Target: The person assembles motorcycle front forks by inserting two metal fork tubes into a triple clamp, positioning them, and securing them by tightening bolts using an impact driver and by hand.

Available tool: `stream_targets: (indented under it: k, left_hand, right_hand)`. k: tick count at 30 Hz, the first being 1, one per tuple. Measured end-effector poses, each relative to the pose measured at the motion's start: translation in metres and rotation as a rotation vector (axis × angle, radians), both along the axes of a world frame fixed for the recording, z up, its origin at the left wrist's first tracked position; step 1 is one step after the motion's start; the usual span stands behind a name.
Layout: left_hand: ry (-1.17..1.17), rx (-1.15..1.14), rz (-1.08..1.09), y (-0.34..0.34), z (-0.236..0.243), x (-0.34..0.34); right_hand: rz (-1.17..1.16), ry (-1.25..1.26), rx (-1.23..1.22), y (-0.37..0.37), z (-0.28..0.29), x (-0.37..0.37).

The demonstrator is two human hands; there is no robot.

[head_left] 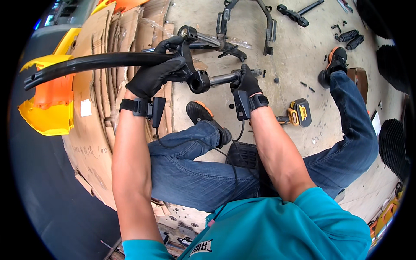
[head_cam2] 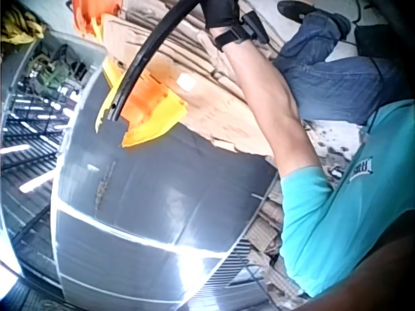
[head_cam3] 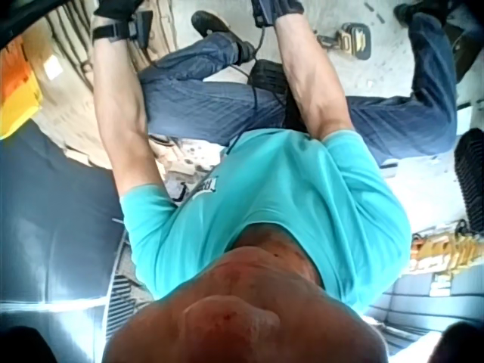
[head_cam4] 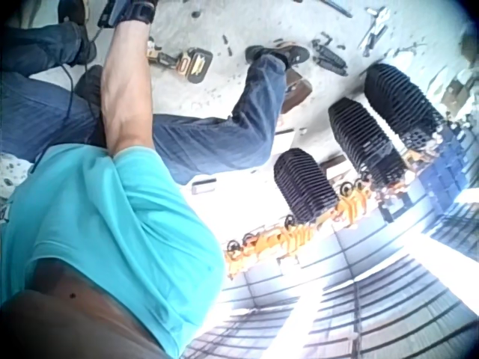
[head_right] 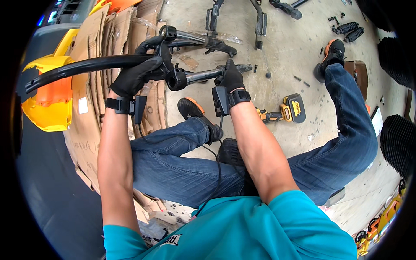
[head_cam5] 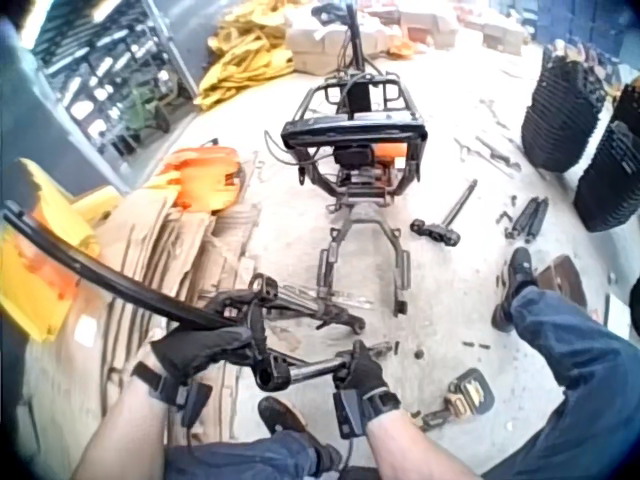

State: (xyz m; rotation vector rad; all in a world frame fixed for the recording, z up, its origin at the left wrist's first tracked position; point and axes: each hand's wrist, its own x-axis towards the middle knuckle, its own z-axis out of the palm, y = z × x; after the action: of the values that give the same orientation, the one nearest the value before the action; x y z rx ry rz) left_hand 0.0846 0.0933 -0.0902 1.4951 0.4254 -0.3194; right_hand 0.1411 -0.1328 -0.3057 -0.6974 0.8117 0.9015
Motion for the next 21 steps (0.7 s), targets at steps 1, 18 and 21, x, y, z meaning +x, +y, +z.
stream_targets:
  k: [1,18,21]
  left_hand:
    - [-0.01,0.0,-0.01,-0.001,-0.001,0.001]
    - [-0.047,0.138,0.005,-0.019,0.004,0.026]
    - [-0.042,0.094,0.04,-0.022,0.013,0.032]
  right_hand:
    - [-0.008,0.021,-0.001,0.0,0.004,0.001]
    - [0.086,0.077,0.114,-0.016,0.004,0.002]
    - [0.08,0.084,0.209,-0.01,0.002,-0.007]
